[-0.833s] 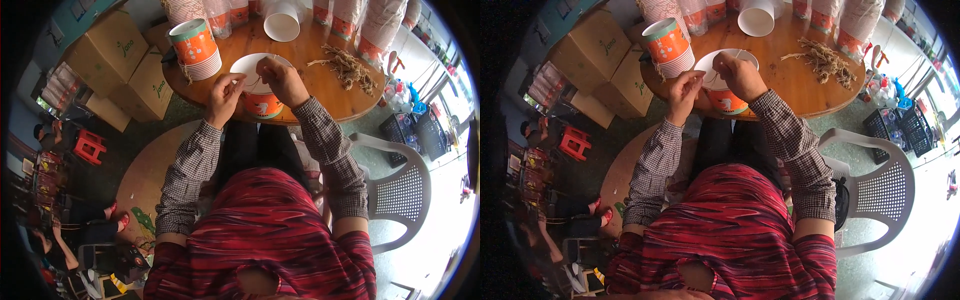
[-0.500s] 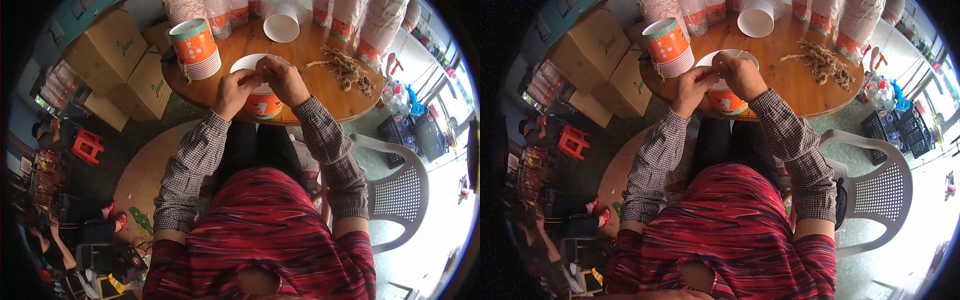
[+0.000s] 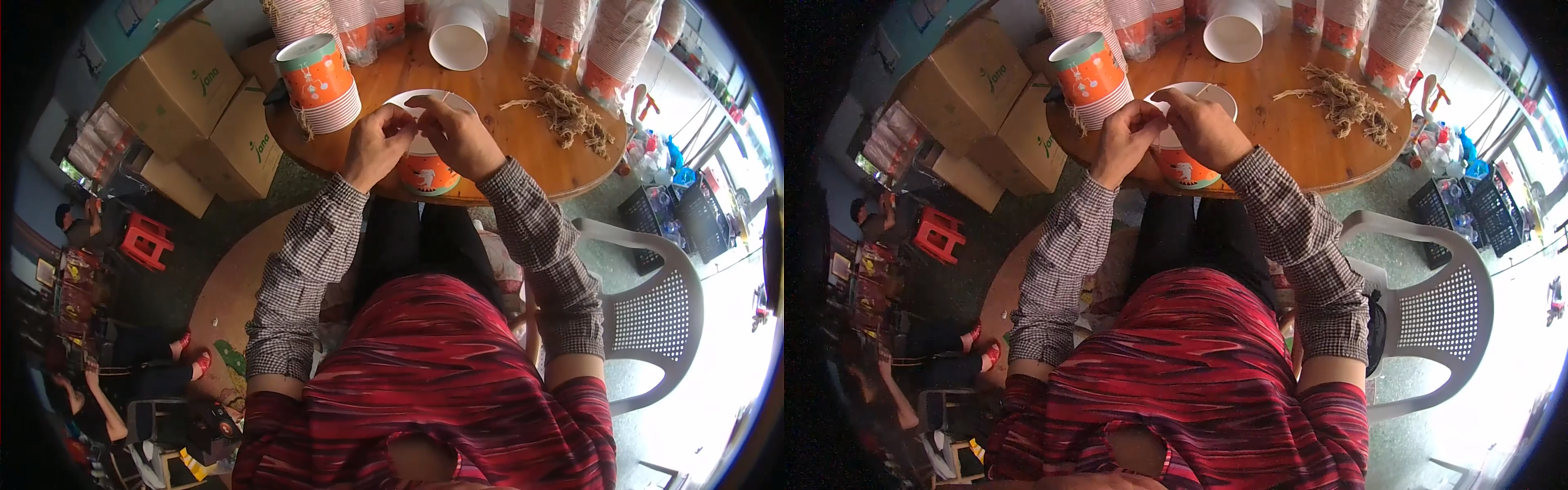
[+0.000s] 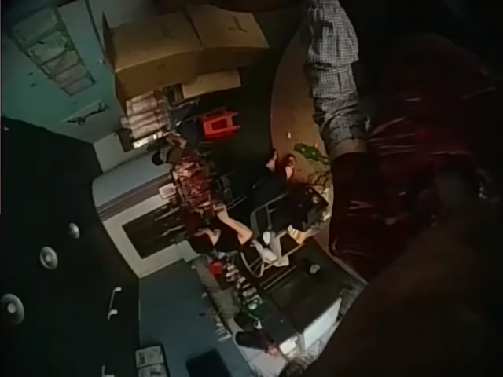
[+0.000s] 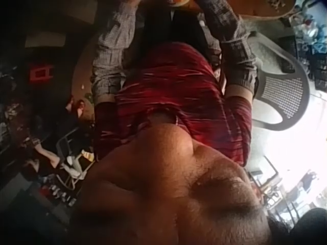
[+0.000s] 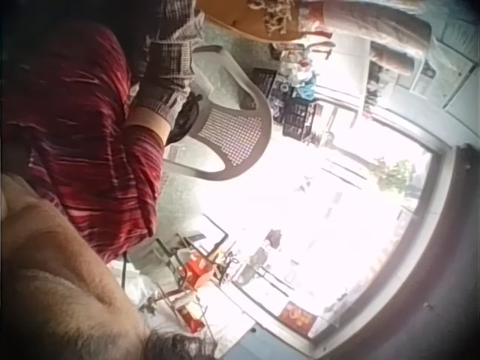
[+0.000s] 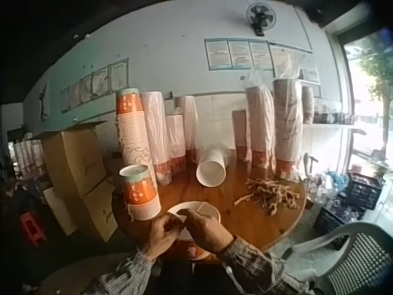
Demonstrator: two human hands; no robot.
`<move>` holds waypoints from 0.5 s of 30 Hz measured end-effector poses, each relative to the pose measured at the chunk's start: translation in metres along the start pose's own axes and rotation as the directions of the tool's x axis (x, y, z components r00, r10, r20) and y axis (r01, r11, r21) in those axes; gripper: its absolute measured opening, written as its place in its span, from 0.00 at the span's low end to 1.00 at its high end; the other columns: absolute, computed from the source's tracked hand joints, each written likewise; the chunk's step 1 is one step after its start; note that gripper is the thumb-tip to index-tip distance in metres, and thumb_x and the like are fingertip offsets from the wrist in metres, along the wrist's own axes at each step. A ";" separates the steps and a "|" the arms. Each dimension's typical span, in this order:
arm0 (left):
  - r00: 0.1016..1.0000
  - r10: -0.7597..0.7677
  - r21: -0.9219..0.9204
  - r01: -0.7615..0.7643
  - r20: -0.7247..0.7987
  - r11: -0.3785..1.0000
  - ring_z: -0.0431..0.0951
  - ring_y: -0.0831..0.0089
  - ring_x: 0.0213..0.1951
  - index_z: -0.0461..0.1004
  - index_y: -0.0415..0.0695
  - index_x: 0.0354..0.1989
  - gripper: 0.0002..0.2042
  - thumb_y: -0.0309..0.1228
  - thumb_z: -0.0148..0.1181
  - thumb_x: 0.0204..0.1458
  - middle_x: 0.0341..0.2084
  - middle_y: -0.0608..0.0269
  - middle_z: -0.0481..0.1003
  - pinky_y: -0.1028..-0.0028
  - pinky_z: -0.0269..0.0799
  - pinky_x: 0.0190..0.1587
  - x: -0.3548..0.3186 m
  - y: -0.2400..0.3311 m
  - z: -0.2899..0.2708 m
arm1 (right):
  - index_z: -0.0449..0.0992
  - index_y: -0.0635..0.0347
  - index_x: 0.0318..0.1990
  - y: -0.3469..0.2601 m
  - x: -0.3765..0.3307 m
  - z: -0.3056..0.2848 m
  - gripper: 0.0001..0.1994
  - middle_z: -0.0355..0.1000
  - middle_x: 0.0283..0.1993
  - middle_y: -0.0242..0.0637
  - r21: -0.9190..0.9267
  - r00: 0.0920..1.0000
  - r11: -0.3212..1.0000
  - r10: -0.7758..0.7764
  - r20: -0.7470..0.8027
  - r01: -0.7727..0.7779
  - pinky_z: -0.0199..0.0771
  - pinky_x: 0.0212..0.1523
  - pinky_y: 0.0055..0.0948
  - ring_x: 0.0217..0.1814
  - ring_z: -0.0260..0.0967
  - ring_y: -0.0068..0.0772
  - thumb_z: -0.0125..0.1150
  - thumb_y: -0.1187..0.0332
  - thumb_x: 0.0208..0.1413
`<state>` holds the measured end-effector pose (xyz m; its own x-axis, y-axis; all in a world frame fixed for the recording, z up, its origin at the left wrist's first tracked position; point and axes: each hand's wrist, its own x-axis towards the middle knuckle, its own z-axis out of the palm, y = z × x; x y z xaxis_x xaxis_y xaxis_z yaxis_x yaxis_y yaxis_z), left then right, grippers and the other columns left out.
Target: Threading thin wire or string through pre-punched holes in the rim of decorative Halloween paper buckets to create handles.
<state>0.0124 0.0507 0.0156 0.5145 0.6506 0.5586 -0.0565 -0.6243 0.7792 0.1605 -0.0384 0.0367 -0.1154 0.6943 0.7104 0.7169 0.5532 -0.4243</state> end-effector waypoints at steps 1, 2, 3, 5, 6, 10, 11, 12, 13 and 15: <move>1.000 0.001 0.001 -0.001 -0.001 1.000 0.77 0.76 0.29 0.74 0.37 0.32 0.06 0.27 0.58 0.48 0.25 0.61 0.77 0.77 0.71 0.31 -0.001 -0.001 -0.001 | 0.66 0.57 0.49 -0.001 0.000 0.001 0.15 0.74 0.35 0.44 -0.091 1.000 0.996 -0.017 -0.013 0.016 0.75 0.36 0.37 0.38 0.73 0.47 0.52 0.75 0.52; 1.000 0.020 0.102 -0.020 -0.002 0.995 0.77 0.74 0.28 0.74 0.37 0.32 0.07 0.27 0.58 0.47 0.25 0.59 0.77 0.76 0.71 0.31 -0.002 0.007 0.000 | 0.66 0.57 0.49 0.001 -0.002 0.001 0.15 0.74 0.35 0.44 -0.092 1.000 0.996 -0.015 -0.015 0.013 0.75 0.36 0.37 0.38 0.73 0.47 0.52 0.75 0.52; 0.999 0.040 0.202 -0.039 -0.001 0.978 0.77 0.72 0.27 0.74 0.38 0.32 0.07 0.27 0.58 0.45 0.25 0.58 0.77 0.75 0.71 0.30 -0.003 0.012 0.002 | 0.66 0.57 0.49 0.003 -0.004 0.001 0.15 0.73 0.36 0.43 -0.202 0.998 0.978 -0.059 -0.032 0.051 0.74 0.35 0.37 0.38 0.73 0.47 0.51 0.74 0.51; 0.998 0.060 0.219 -0.055 -0.016 0.974 0.76 0.70 0.26 0.73 0.38 0.31 0.07 0.27 0.58 0.45 0.25 0.57 0.76 0.73 0.71 0.30 -0.004 0.016 0.004 | 0.67 0.57 0.48 0.006 -0.007 0.002 0.15 0.72 0.38 0.42 -0.310 0.993 0.947 -0.106 -0.044 0.087 0.74 0.34 0.38 0.38 0.72 0.47 0.50 0.73 0.51; 0.996 0.080 0.236 -0.070 -0.034 0.969 0.76 0.67 0.25 0.73 0.38 0.30 0.06 0.27 0.58 0.44 0.24 0.57 0.76 0.71 0.71 0.30 -0.005 0.017 0.004 | 0.67 0.58 0.47 0.005 -0.008 0.003 0.15 0.70 0.38 0.42 -0.343 0.995 0.936 -0.095 -0.016 0.084 0.74 0.33 0.38 0.37 0.72 0.46 0.50 0.73 0.51; 0.981 0.173 0.244 -0.149 -0.083 0.958 0.76 0.62 0.25 0.72 0.38 0.27 0.06 0.27 0.59 0.43 0.22 0.56 0.75 0.67 0.71 0.31 -0.007 -0.002 0.005 | 0.66 0.58 0.46 0.003 -0.009 0.005 0.14 0.67 0.35 0.42 -0.408 0.990 0.904 -0.140 0.004 0.130 0.73 0.32 0.39 0.36 0.71 0.46 0.50 0.73 0.49; 0.981 0.178 0.239 -0.155 -0.080 0.959 0.76 0.60 0.26 0.72 0.38 0.26 0.06 0.27 0.59 0.43 0.22 0.56 0.75 0.66 0.71 0.31 -0.008 -0.003 0.006 | 0.66 0.58 0.46 0.004 -0.010 0.005 0.14 0.67 0.35 0.42 -0.408 0.990 0.904 -0.138 0.002 0.127 0.73 0.32 0.39 0.36 0.71 0.46 0.50 0.73 0.49; 0.980 0.184 0.234 -0.161 -0.076 0.959 0.76 0.58 0.27 0.71 0.38 0.26 0.06 0.27 0.59 0.43 0.22 0.56 0.75 0.65 0.71 0.32 -0.009 -0.003 0.006 | 0.66 0.58 0.46 0.005 -0.010 0.005 0.14 0.67 0.35 0.42 -0.410 0.990 0.903 -0.138 0.013 0.132 0.73 0.32 0.39 0.36 0.71 0.46 0.50 0.73 0.48; 0.980 0.184 0.234 -0.162 -0.074 0.959 0.76 0.58 0.27 0.71 0.38 0.26 0.06 0.27 0.59 0.43 0.22 0.56 0.75 0.65 0.71 0.32 -0.010 -0.003 0.007 | 0.66 0.58 0.45 0.006 -0.011 0.005 0.14 0.66 0.35 0.42 -0.411 0.990 0.901 -0.139 0.025 0.137 0.73 0.33 0.38 0.36 0.71 0.46 0.50 0.73 0.48; 0.987 0.141 0.231 -0.119 -0.082 0.966 0.76 0.59 0.27 0.71 0.39 0.25 0.05 0.27 0.59 0.43 0.23 0.56 0.76 0.66 0.70 0.32 -0.011 -0.002 0.008 | 0.66 0.58 0.45 0.009 -0.012 0.006 0.14 0.67 0.35 0.43 -0.419 0.989 0.897 -0.143 0.029 0.142 0.73 0.33 0.38 0.36 0.71 0.46 0.50 0.73 0.48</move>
<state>0.0133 0.0414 0.0052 0.4294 0.5890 0.6846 0.0817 -0.7802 0.6201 0.1646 -0.0388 0.0212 -0.2367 0.6208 0.7474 0.9146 0.4020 -0.0443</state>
